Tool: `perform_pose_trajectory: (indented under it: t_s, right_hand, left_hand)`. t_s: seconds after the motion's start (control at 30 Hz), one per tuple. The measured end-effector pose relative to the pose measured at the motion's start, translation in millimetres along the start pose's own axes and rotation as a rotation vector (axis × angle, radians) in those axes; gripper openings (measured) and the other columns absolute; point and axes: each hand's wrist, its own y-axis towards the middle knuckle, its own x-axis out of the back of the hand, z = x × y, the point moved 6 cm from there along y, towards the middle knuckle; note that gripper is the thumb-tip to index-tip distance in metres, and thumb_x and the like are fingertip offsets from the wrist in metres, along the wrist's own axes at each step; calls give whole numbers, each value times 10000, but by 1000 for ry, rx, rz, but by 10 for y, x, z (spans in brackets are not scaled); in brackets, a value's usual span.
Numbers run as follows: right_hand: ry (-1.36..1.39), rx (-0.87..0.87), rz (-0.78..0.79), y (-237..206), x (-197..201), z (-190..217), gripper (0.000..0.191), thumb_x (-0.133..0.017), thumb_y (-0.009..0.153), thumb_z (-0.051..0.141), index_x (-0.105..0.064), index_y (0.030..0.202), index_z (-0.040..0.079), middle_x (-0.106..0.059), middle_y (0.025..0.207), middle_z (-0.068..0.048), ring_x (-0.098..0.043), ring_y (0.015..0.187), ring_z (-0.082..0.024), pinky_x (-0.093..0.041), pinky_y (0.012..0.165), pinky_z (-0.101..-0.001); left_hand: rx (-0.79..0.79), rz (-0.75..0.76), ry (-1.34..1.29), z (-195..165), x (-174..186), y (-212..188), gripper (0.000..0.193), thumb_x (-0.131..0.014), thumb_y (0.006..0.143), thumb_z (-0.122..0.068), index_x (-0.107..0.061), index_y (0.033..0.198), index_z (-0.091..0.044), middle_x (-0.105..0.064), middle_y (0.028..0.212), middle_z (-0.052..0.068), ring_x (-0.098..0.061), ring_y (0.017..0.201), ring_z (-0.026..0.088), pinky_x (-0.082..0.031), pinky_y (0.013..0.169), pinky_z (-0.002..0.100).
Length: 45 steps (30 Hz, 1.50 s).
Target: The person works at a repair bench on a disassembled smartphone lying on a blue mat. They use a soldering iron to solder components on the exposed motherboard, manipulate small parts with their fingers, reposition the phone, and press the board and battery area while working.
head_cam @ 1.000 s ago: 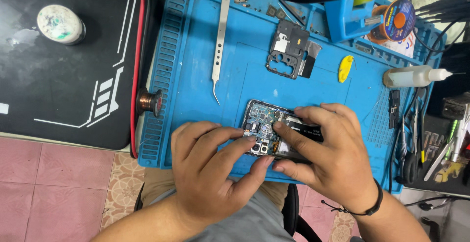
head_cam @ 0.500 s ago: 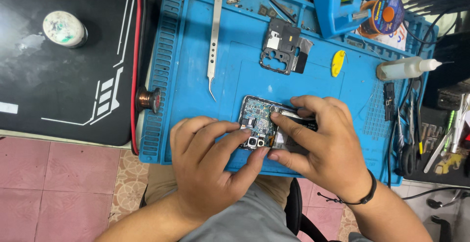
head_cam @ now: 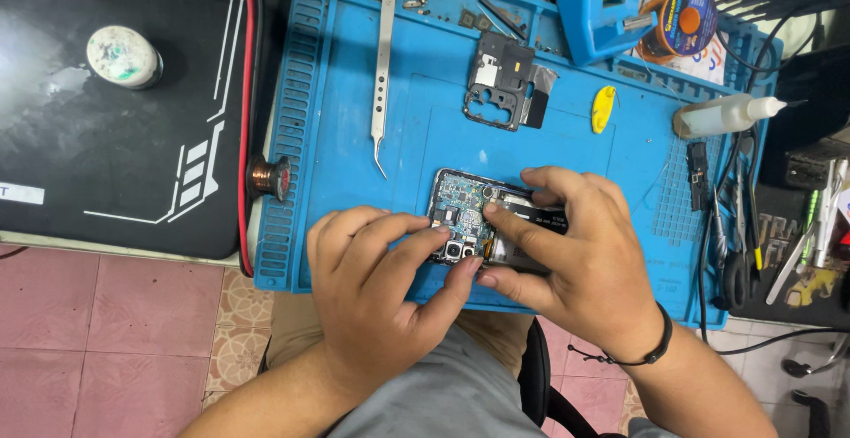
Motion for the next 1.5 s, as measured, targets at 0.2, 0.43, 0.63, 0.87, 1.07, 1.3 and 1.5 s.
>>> perform_pose_trajectory:
  t_s: [0.2,0.43,0.63,0.87,1.07,1.3,1.5]
  right_hand:
    - [-22,-4,-17,-12,13,26,532,-832,712,482,-789,1138,166,-599,1264,-149,-600,1016,-297,-463,942,-441]
    - [-65,-65,-35,-17,-34,21,607,-867,680,438,-771,1194,130,-590,1285,-163,-604,1012,-291,-465,926,-442]
    - [-60,-57,-32,-13,-24,66,593,-867,689,438,-774,1179,117,-590,1291,-170,-601,1020,-300,-459,938,-444]
    - [-7,-71,-20,-52,-10,67,534,-855,675,415,-791,1128,140,-594,1291,-163,-595,1089,-317,-452,982,-442]
    - [30,-56,23,-18,7,38,597,-882,651,408,-765,1175,147,-592,1291,-170,-594,1069,-294,-439,976,-444]
    - [-29,-17,110,-52,221,-141,1011,-894,543,450,-569,1416,59,-603,1263,-147,-575,1111,-368,-429,1002,-466]
    - [35,-100,218,-113,109,-266,1067,-927,517,380,-523,1428,2,-613,1174,-166,-582,1041,-376,-455,918,-447]
  left_hand:
    - [-3,0,3,-5,-3,5,323,-885,823,-268,-696,1037,-117,-628,1110,8,-576,1079,258,-417,951,453]
    - [0,10,12,3,-7,-1,327,-889,812,-284,-699,1023,-122,-637,1090,1,-580,1069,252,-414,950,452]
    - [-4,2,6,-6,-3,1,327,-885,811,-275,-698,1027,-117,-638,1091,7,-582,1064,257,-415,950,452]
    - [-8,2,9,3,-9,-6,329,-886,813,-279,-697,1034,-126,-636,1085,1,-581,1066,255,-414,951,455]
    - [-17,-5,8,4,-7,-15,341,-888,822,-276,-691,1055,-125,-633,1104,5,-581,1078,261,-414,959,455]
    - [-20,-10,-11,-2,7,-12,348,-887,826,-252,-679,1073,-121,-632,1116,28,-588,1078,274,-419,969,455]
    - [-5,21,-37,4,35,2,338,-890,800,-165,-681,1054,-93,-677,1080,63,-595,1062,311,-451,955,434]
